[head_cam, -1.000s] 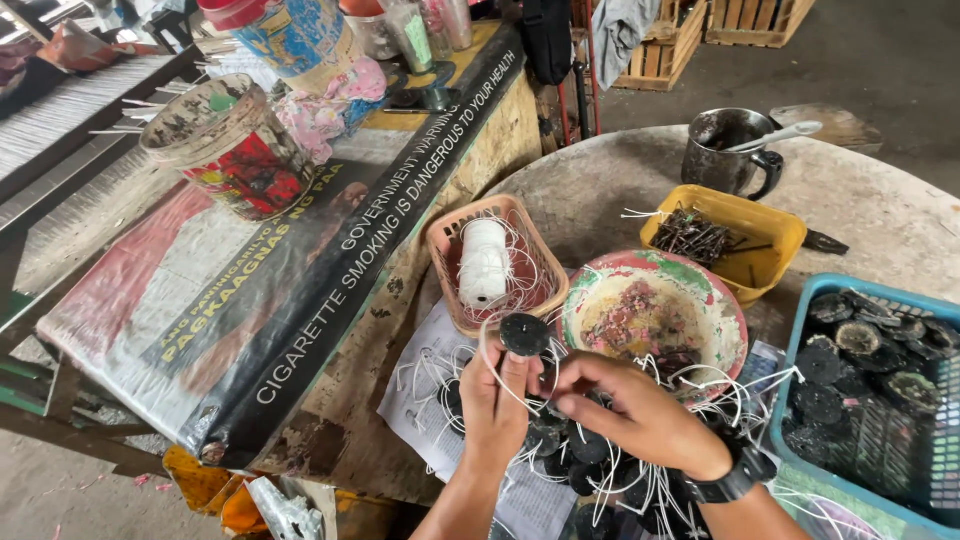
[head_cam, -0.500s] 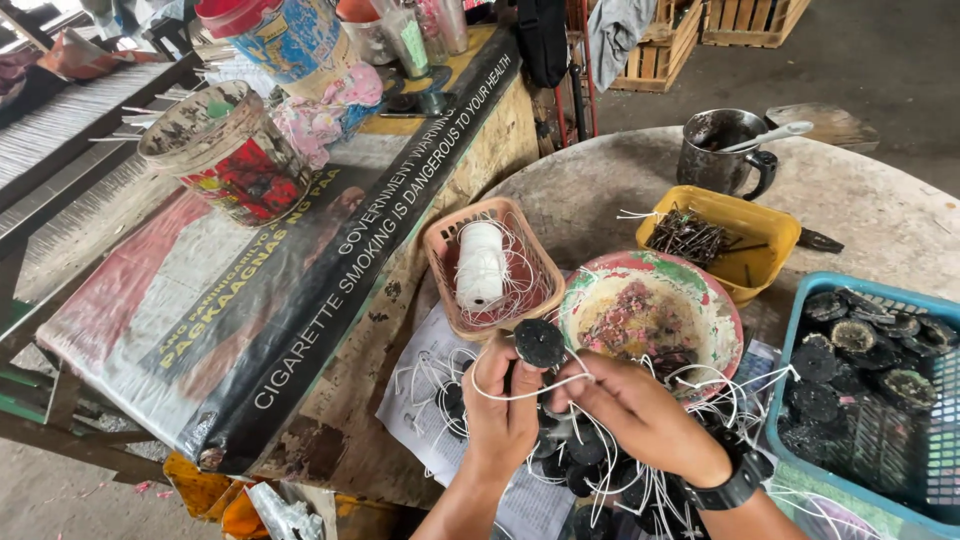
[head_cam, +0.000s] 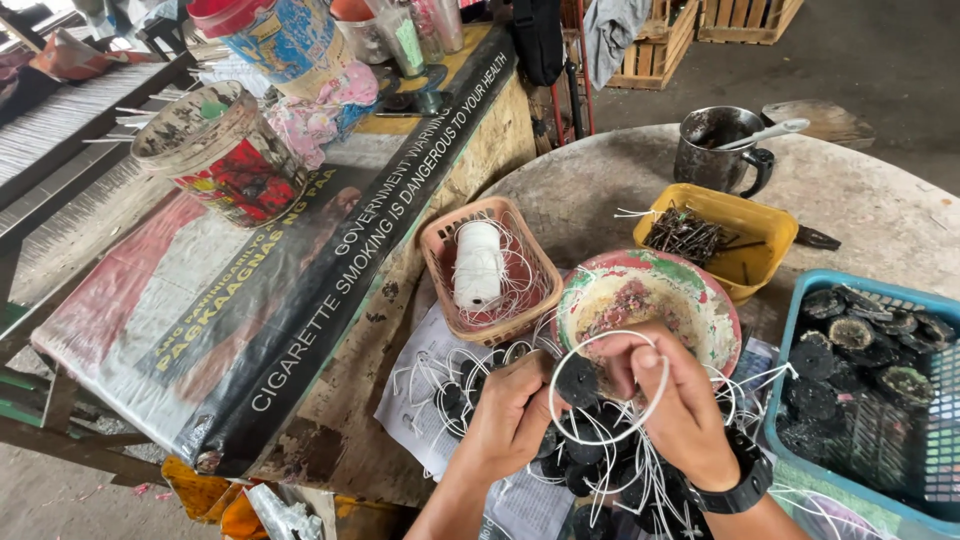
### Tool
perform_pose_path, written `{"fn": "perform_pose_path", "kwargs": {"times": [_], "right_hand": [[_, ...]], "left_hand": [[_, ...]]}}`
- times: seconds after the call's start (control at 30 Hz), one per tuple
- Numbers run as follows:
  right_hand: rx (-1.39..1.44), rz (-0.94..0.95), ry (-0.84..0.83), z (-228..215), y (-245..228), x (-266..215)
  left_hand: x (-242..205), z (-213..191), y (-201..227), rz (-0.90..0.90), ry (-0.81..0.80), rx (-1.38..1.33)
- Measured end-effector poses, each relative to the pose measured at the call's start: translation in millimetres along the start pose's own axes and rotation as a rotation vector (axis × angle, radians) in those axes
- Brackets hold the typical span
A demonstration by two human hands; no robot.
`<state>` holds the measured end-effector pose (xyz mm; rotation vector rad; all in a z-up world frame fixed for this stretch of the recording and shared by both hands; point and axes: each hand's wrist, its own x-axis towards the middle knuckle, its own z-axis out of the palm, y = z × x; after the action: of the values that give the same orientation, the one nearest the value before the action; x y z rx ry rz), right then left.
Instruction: Assembling small black components by threading and tying white strings through them
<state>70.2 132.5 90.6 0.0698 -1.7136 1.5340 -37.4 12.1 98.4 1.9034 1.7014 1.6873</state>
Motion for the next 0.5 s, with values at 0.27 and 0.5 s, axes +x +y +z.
{"fn": "perform_pose_path", "kwargs": {"times": [0.27,0.5], "right_hand": [[0.144,0.036,0.014,0.4,3.2,4.0],[0.088,0.025,-0.016,-3.3,8.5,4.6]], "left_hand": [[-11.1,9.8,-8.8,-0.023,0.026,-0.145],[-13.4,12.0,0.6,-0.104,0.011,-0.281]]}}
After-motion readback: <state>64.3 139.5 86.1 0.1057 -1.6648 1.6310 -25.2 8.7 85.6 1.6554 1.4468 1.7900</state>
